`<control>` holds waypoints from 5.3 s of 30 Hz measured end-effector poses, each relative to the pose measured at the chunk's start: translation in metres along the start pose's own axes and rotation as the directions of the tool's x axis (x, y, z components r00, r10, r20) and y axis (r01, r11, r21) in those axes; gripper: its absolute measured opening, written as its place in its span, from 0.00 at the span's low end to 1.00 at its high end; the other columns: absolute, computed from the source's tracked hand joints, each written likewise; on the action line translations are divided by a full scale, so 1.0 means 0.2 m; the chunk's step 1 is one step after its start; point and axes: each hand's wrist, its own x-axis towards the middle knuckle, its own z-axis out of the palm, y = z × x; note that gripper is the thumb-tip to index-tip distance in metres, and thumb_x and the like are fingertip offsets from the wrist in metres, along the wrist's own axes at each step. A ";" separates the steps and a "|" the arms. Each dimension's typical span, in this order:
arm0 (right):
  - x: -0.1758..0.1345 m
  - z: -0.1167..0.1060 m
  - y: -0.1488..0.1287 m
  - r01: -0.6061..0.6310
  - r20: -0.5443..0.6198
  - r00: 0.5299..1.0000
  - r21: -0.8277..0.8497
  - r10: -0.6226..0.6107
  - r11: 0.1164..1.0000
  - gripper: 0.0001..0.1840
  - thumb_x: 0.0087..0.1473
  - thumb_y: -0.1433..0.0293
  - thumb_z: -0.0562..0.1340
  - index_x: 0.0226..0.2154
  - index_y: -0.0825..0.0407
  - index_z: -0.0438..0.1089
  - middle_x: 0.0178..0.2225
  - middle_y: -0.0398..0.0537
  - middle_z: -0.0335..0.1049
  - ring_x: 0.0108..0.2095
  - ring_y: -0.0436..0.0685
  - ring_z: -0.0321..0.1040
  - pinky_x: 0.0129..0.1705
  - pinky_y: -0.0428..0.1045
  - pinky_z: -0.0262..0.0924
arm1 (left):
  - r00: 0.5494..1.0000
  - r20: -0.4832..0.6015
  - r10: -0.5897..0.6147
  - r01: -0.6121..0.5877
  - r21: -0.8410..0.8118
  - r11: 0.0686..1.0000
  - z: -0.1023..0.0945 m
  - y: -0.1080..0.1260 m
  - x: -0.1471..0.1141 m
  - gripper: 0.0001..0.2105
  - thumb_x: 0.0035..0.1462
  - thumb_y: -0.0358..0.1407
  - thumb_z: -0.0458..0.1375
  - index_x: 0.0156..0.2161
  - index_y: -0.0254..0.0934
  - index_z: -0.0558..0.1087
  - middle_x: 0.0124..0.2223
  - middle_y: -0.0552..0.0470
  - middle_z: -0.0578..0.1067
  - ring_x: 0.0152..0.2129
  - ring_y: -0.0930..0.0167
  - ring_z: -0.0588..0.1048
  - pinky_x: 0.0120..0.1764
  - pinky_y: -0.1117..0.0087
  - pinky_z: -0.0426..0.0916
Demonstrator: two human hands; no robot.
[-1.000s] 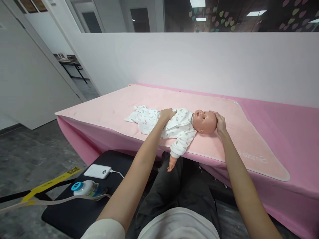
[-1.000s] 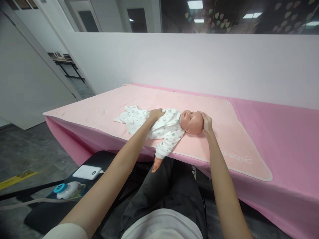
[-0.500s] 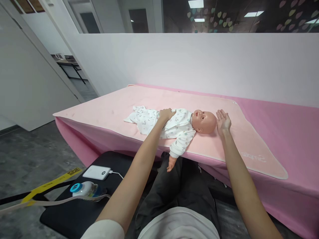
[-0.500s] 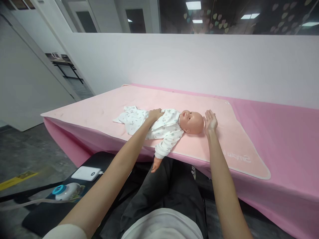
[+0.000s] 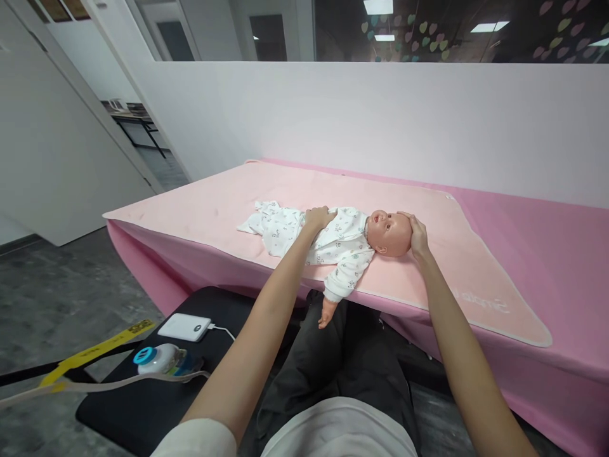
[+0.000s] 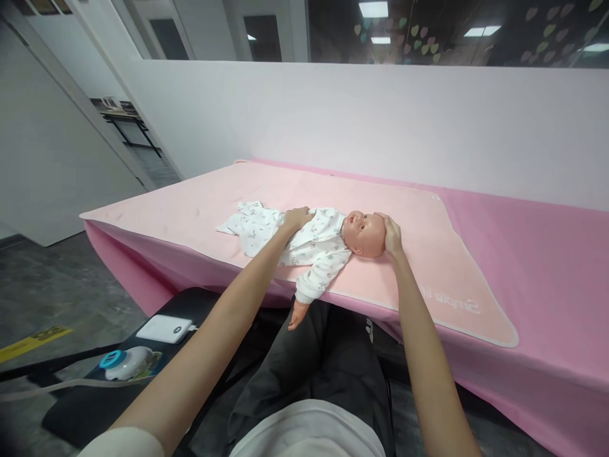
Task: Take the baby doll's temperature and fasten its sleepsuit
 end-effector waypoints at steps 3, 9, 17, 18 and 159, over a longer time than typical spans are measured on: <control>0.02 -0.01 0.00 -0.069 -0.016 0.997 0.089 0.070 0.994 0.23 0.47 0.49 0.58 0.30 0.53 0.73 0.37 0.51 0.75 0.44 0.60 0.70 0.52 0.56 0.62 | 1.000 0.002 0.004 -0.004 0.001 1.000 0.00 0.00 0.00 0.24 0.58 0.47 0.42 0.50 0.34 0.69 0.48 0.40 0.74 0.47 0.59 0.72 0.48 0.62 0.61; 0.08 -0.12 0.10 -0.127 -0.154 0.971 0.322 0.184 0.938 0.25 0.54 0.53 0.46 0.37 0.51 0.69 0.45 0.53 0.71 0.49 0.58 0.68 0.57 0.57 0.57 | 1.000 0.007 0.007 -0.007 -0.001 1.000 0.01 -0.01 0.00 0.24 0.57 0.46 0.43 0.50 0.34 0.69 0.48 0.40 0.75 0.46 0.59 0.72 0.49 0.61 0.61; 0.09 -0.15 0.08 -0.077 -0.361 0.912 0.318 0.195 0.945 0.24 0.56 0.56 0.44 0.45 0.47 0.67 0.56 0.48 0.63 0.54 0.54 0.64 0.58 0.57 0.55 | 1.000 0.007 0.010 -0.010 -0.002 1.000 0.00 0.00 0.00 0.24 0.57 0.46 0.43 0.50 0.33 0.69 0.49 0.39 0.74 0.47 0.59 0.72 0.49 0.61 0.61; 0.08 -0.12 0.06 -0.017 -0.353 0.929 0.260 0.112 0.966 0.23 0.56 0.56 0.47 0.44 0.48 0.68 0.54 0.48 0.66 0.53 0.54 0.65 0.58 0.57 0.54 | 1.000 0.010 0.011 -0.011 -0.001 1.000 0.00 0.00 0.00 0.24 0.57 0.46 0.43 0.50 0.33 0.69 0.49 0.40 0.74 0.47 0.59 0.72 0.49 0.61 0.61; -0.45 0.25 -0.13 0.445 0.387 0.895 -0.795 -0.222 0.413 0.17 0.59 0.74 0.48 0.44 0.52 0.68 0.44 0.52 0.72 0.41 0.56 0.70 0.39 0.48 0.65 | 0.866 -0.412 0.282 -0.482 -0.838 0.257 0.12 0.11 -0.22 0.13 0.53 0.42 0.57 0.37 0.33 0.76 0.34 0.50 0.76 0.29 0.73 0.70 0.33 0.73 0.63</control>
